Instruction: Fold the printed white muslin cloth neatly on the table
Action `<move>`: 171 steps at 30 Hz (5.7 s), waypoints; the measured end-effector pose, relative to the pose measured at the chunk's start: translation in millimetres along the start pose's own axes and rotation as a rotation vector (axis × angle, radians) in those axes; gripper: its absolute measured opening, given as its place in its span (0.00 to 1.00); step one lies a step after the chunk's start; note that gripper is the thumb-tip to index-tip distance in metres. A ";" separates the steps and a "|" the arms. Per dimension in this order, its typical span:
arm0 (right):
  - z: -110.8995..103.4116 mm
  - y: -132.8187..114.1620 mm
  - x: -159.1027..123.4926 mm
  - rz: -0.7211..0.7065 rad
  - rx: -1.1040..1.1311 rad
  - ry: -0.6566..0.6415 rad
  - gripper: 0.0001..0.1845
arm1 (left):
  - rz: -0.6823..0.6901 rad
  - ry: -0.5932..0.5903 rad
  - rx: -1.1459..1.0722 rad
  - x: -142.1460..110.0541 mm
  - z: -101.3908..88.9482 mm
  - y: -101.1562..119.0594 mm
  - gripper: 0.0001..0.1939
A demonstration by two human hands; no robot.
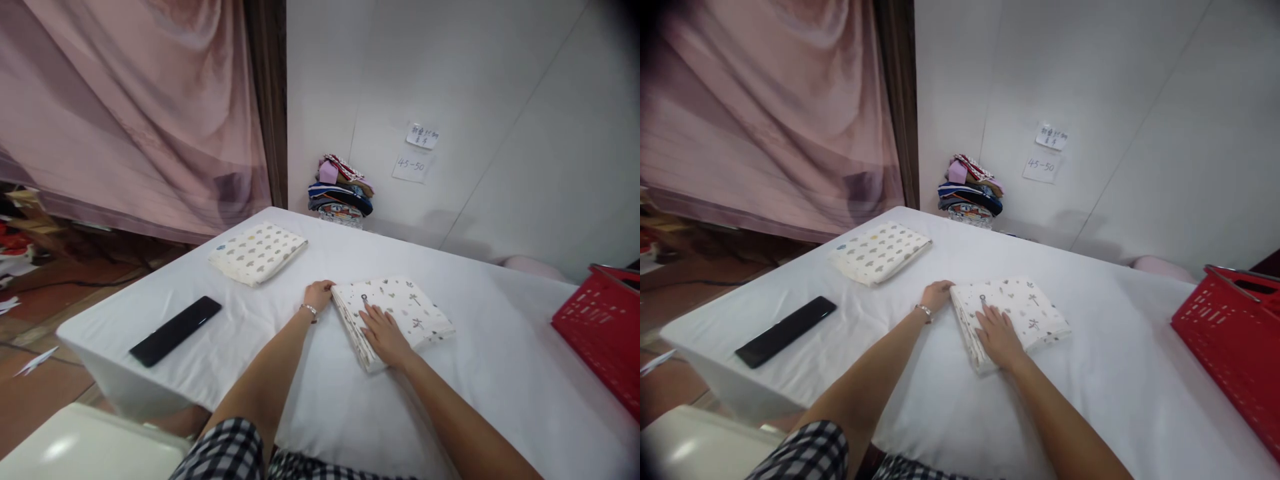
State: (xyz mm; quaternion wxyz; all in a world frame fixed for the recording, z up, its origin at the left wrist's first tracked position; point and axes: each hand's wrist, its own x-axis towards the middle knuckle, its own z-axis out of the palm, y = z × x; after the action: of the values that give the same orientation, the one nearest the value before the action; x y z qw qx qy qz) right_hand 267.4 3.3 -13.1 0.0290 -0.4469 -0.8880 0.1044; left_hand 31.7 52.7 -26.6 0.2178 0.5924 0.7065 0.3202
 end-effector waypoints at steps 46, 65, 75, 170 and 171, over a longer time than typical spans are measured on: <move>4.4 -49.9 -16.7 -0.087 -0.024 -0.062 0.40 | 0.060 -0.030 0.023 -5.2 -18.3 8.3 0.18; 11.4 -35.3 -96.5 -0.209 0.153 0.310 0.27 | 0.359 -0.025 0.313 -66.8 21.0 38.6 0.20; -47.8 127.4 -92.3 0.823 0.873 0.703 0.17 | 0.686 -0.112 0.295 -110.0 47.3 44.8 0.20; -9.0 102.0 49.4 0.408 -0.180 0.103 0.29 | -0.144 0.115 -0.196 -82.2 17.1 44.6 0.20; -9.3 101.9 49.4 0.409 -0.182 0.108 0.29 | -0.170 0.091 -0.168 -80.8 16.3 47.8 0.21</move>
State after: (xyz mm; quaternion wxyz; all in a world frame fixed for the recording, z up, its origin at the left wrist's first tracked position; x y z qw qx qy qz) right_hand 319.4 103.2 -27.7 0.0143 -0.6235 -0.7817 0.0033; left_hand 92.7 -18.6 -9.8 0.2605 0.4950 0.7339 0.3854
